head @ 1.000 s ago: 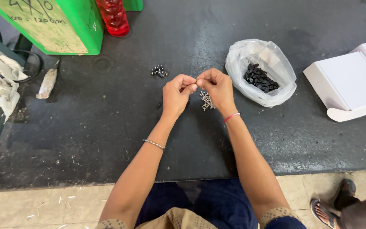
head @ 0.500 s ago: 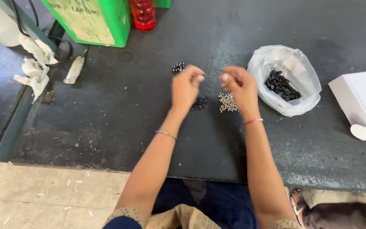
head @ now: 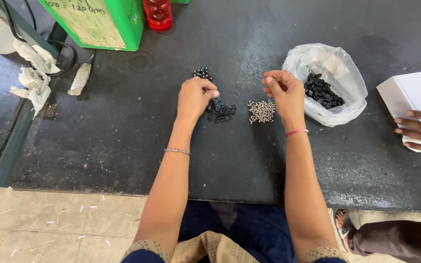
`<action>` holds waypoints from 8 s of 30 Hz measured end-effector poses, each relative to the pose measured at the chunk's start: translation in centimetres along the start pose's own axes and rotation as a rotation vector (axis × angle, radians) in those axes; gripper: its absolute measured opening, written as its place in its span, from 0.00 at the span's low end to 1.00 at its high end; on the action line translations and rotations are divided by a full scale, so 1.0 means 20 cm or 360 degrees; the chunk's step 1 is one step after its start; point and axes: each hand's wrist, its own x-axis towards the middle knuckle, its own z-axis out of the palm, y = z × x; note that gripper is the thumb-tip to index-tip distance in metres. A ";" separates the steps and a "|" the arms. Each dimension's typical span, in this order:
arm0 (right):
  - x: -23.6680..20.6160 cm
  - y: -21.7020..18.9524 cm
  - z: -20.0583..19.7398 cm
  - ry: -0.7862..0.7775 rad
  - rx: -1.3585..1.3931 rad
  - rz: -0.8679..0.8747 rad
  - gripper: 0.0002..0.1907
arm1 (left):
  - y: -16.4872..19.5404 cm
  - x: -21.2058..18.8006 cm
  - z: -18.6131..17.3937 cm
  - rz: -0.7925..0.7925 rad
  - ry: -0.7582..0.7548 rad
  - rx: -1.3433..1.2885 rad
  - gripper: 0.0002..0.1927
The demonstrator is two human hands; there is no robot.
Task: The person repeatedly picks small black and silver components from a table and joins them by hand. A yellow-handled tool is used briefly to assist with alignment. The person continues assembling units and placing them into a small pile on the table.
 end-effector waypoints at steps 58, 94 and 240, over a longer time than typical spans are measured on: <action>-0.08 -0.07 0.32 -0.0143 -0.0098 -0.0016 0.07 | 0.05 -0.02 0.07 -0.0321 -0.0135 -0.1151 0.08; -0.03 -0.18 0.23 -0.0346 -0.0824 -0.0076 0.09 | -0.02 0.05 0.02 -0.0524 -0.0177 -0.1896 0.10; 0.15 -0.03 0.09 0.0017 -0.1248 0.0072 0.07 | -0.09 0.18 -0.22 -0.0184 -0.0146 0.0182 0.05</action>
